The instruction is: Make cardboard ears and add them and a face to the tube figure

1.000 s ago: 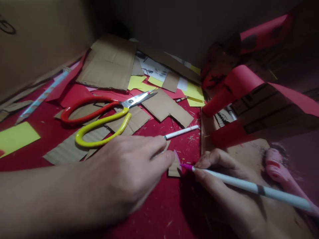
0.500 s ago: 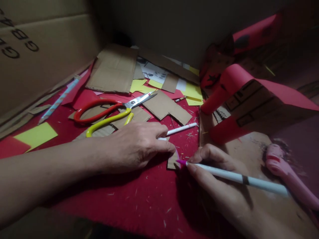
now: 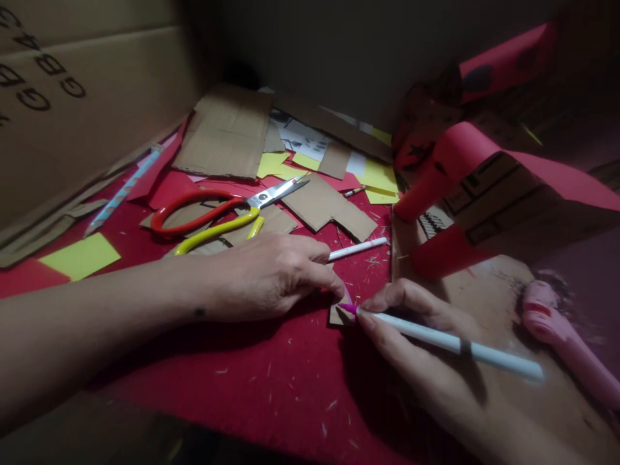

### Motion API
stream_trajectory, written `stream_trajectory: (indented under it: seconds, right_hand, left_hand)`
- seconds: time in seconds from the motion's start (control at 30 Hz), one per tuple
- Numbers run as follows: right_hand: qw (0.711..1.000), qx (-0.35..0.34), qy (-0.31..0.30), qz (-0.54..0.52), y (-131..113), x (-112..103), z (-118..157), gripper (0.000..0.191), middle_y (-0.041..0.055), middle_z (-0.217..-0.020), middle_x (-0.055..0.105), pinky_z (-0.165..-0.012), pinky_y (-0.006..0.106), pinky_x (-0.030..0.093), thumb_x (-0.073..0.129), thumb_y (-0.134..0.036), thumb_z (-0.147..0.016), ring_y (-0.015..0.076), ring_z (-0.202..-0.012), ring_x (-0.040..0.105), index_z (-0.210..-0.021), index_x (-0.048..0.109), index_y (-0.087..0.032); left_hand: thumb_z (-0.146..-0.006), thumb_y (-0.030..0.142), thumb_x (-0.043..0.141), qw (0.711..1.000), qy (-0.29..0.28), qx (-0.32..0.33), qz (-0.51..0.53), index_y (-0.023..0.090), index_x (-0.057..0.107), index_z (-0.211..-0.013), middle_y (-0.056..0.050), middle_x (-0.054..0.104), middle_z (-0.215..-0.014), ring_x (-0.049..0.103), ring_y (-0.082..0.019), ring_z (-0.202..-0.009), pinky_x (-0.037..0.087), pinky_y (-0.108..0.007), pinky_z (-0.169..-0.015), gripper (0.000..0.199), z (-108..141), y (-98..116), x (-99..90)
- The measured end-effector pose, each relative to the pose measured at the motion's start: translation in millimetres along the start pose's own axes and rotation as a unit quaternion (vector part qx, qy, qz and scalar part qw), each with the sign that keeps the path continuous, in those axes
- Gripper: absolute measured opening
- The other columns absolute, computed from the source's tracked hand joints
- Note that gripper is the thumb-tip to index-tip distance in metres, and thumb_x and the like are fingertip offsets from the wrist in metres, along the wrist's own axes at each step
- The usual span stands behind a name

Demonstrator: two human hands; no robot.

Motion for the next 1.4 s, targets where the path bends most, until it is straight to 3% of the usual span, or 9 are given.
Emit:
stream_trajectory:
  seconds: [0.33,0.6,0.77,0.9,1.4]
  right_hand:
    - [1.000,-0.013,-0.026,-0.009,-2.4,1.4,-0.8,0.014,-0.0028,-0.056,0.062,-0.042,0.016,0.036,0.066,-0.025,-0.082,0.0090,-0.049,0.053,-0.069,0.064,-0.020]
    - [0.998,0.046,-0.047,-0.011,2.3,1.1,0.5,0.015,-0.0035,-0.052,0.058,-0.038,0.016,0.031,0.067,-0.028,-0.080,0.0079,-0.044,0.046,-0.067,0.064,-0.020]
    - [0.999,0.015,-0.042,-0.002,0.4,1.3,-0.7,0.016,-0.0030,-0.056,0.061,-0.042,0.016,0.036,0.066,-0.028,-0.082,0.0086,-0.048,0.051,-0.068,0.064,-0.021]
    - [0.999,-0.013,-0.032,-0.001,-0.7,2.4,0.2,0.013,-0.0039,-0.054,0.061,-0.039,0.015,0.033,0.068,-0.023,-0.080,0.0076,-0.046,0.050,-0.068,0.065,-0.021]
    - [0.999,0.001,-0.040,-0.005,1.2,2.0,-1.4,0.013,-0.0036,-0.054,0.061,-0.041,0.015,0.035,0.069,-0.024,-0.080,0.0080,-0.047,0.050,-0.068,0.066,-0.021]
  left_hand:
    - [-0.089,0.009,0.055,1.000,-0.022,-0.005,0.015,0.029,0.073,-0.105,0.001,0.064,-0.083,0.055,-0.009,-0.066,0.033,-0.019,-0.054,0.032,-4.0,1.4,-5.2]
    - [-0.090,0.013,0.055,0.999,-0.041,-0.021,0.019,0.028,0.074,-0.105,0.000,0.064,-0.083,0.056,-0.010,-0.067,0.034,-0.020,-0.056,0.028,-5.5,2.3,-5.7]
    - [-0.090,0.012,0.055,0.999,-0.038,-0.019,0.016,0.028,0.074,-0.106,0.000,0.064,-0.082,0.056,-0.010,-0.067,0.033,-0.020,-0.054,0.029,-4.7,1.7,-4.5]
    - [-0.091,0.014,0.055,1.000,-0.022,-0.009,0.017,0.029,0.074,-0.105,0.001,0.064,-0.082,0.056,-0.010,-0.067,0.032,-0.021,-0.054,0.028,-4.5,1.2,-3.9]
    - [-0.090,0.012,0.056,0.999,-0.039,-0.020,0.011,0.029,0.074,-0.106,0.000,0.064,-0.082,0.056,-0.010,-0.067,0.033,-0.020,-0.055,0.029,-3.5,2.6,-5.1]
Point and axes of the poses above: each hand's wrist, its own z-axis away from the middle knuckle, its own x-axis out of the palm, y = z × x, the point moved 3 cm from there along -z, towards the middle knuckle
